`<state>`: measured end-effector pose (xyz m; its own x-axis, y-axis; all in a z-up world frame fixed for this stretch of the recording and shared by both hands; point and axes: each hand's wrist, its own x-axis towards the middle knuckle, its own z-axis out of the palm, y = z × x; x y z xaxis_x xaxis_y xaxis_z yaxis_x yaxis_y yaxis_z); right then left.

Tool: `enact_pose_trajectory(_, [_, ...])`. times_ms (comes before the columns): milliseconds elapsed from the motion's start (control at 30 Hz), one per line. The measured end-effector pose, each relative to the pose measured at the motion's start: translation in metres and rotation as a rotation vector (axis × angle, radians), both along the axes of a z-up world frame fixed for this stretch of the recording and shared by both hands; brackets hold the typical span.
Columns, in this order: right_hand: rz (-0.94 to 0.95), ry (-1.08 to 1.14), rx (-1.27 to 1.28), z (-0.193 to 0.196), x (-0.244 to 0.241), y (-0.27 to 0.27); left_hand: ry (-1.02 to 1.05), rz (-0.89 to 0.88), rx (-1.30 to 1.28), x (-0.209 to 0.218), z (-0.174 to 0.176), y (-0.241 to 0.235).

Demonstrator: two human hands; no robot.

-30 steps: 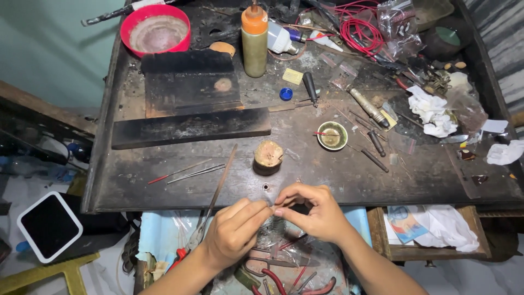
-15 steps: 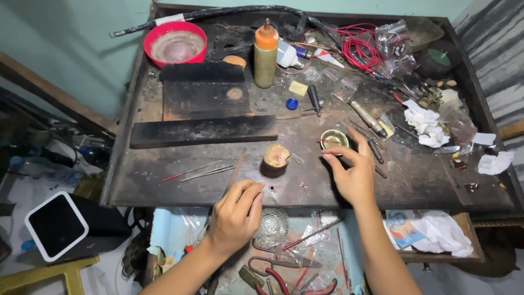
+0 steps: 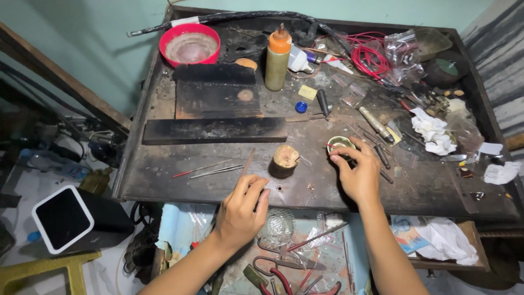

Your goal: The person is filing and shaping a small metal ring at a jewelry workbench, using a needle file and pliers to refine the piece.

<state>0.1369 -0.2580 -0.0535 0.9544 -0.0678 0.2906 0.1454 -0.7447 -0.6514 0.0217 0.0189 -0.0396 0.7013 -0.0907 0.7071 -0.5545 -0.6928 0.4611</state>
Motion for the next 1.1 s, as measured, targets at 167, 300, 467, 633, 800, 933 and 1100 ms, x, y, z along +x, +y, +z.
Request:
enact_pose_trajectory(167, [0.125, -0.092, 0.053, 0.026, -0.047, 0.030, 0.112, -0.070, -0.128, -0.002, -0.005, -0.003])
enact_pose_trajectory(300, [0.308, -0.114, 0.102, 0.030, -0.079, 0.058, 0.515, -0.059, -0.372, -0.006, -0.002, -0.011])
enact_pose_trajectory(467, [0.318, -0.050, 0.073, 0.021, -0.096, 0.073, 0.606, -0.030, -0.427, -0.007, -0.001, -0.014])
enact_pose_trajectory(633, [0.382, -0.094, 0.050, 0.019, -0.098, 0.080, 0.629, -0.070, -0.421, -0.006, -0.008, -0.018])
enact_pose_trajectory(800, [0.403, -0.187, 0.027, 0.016, -0.092, 0.081, 0.561, -0.098, -0.420, -0.004, -0.010, -0.018])
enact_pose_trajectory(933, [0.352, -0.184, 0.049, 0.016, -0.091, 0.081, 0.566, -0.091, -0.451, -0.003, -0.013, -0.019])
enact_pose_trajectory(1100, [0.272, -0.265, 0.059, 0.006, -0.087, 0.081, 0.489, -0.107, -0.496, -0.004, -0.006, -0.022])
